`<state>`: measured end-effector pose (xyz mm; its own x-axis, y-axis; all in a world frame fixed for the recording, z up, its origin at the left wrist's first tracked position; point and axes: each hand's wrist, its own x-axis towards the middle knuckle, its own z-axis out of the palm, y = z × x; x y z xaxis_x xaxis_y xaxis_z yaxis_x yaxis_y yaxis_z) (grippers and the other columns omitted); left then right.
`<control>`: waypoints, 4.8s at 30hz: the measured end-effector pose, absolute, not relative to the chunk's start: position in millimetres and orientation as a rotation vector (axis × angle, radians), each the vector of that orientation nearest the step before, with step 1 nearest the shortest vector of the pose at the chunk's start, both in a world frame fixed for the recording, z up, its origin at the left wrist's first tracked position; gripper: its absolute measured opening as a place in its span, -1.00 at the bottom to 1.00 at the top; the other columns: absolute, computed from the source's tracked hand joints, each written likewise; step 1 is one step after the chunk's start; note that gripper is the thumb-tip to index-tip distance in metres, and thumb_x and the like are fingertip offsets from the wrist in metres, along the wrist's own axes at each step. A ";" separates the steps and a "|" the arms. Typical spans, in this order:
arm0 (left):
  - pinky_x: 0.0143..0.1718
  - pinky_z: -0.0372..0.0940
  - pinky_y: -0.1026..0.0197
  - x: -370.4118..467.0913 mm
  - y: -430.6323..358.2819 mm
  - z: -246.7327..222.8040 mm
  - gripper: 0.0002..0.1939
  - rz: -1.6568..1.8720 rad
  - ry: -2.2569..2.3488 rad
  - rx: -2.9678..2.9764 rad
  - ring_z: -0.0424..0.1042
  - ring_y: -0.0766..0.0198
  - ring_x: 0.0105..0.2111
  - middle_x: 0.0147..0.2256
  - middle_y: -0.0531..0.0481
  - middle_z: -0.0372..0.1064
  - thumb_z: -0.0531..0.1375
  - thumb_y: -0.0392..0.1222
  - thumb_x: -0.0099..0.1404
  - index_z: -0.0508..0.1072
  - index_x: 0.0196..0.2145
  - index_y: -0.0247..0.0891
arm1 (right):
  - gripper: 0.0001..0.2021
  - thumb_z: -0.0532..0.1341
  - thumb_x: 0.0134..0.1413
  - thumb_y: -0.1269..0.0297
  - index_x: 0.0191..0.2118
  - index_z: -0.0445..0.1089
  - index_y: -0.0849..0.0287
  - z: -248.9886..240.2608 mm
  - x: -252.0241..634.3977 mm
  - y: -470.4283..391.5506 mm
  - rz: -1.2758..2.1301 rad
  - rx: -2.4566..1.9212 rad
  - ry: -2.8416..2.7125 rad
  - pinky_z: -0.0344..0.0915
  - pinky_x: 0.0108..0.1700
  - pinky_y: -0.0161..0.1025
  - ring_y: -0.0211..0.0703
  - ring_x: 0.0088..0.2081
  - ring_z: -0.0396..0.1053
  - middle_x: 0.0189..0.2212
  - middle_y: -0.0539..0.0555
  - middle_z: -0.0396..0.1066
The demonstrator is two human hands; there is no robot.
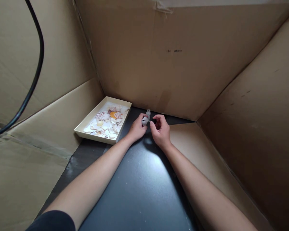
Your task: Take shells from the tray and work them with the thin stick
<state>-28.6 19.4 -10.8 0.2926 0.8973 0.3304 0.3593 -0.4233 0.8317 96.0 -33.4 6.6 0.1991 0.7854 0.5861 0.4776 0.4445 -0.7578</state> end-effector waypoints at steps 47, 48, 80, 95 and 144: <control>-0.32 0.24 0.29 -27.4 18.9 -12.4 -0.65 1.137 1.122 1.874 0.35 0.33 -0.38 -0.34 0.06 0.33 0.17 -0.30 0.13 0.22 -0.12 -0.20 | -0.85 0.16 0.01 0.28 -0.25 0.25 0.13 5.3 98.2 -32.0 0.339 -1.219 -1.400 0.12 -0.44 -0.34 -0.32 -0.52 0.13 -0.51 -0.10 0.17; -0.33 0.23 0.29 -27.4 19.2 -12.6 -0.65 1.141 1.120 1.868 0.34 0.33 -0.38 -0.35 0.06 0.32 0.17 -0.31 0.13 0.21 -0.12 -0.20 | -0.85 0.16 0.00 0.28 -0.26 0.25 0.13 5.7 98.0 -32.1 0.323 -1.241 -1.384 0.11 -0.44 -0.34 -0.32 -0.52 0.13 -0.52 -0.10 0.16; -0.31 0.23 0.26 -27.8 15.4 -8.3 -0.62 1.114 1.205 1.883 0.34 0.30 -0.37 -0.35 0.07 0.27 0.19 -0.28 0.11 0.12 -0.14 -0.19 | -0.86 0.15 0.01 0.27 -0.27 0.26 0.14 4.6 99.6 -32.4 0.347 -1.217 -1.353 0.08 -0.47 -0.35 -0.33 -0.54 0.08 -0.55 -0.13 0.12; -0.34 0.19 0.28 -28.4 13.6 -6.1 -0.62 1.108 1.195 1.889 0.32 0.33 -0.40 -0.36 0.08 0.25 0.17 -0.31 0.10 0.11 -0.15 -0.18 | -0.85 0.13 0.04 0.26 -0.22 0.24 0.13 3.5 100.8 -31.1 0.351 -1.204 -1.339 0.07 -0.46 -0.34 -0.31 -0.53 0.08 -0.54 -0.12 0.09; 0.03 0.18 0.13 -30.7 15.2 -5.9 -0.82 1.178 1.190 1.951 0.27 0.24 -0.12 -0.18 -0.04 0.16 0.10 -0.28 0.21 0.28 -0.19 -0.24 | -0.84 0.08 0.14 0.20 -0.29 0.30 0.17 4.1 103.1 -27.9 0.357 -1.161 -1.215 0.12 -0.38 -0.33 -0.29 -0.47 0.15 -0.49 -0.06 0.24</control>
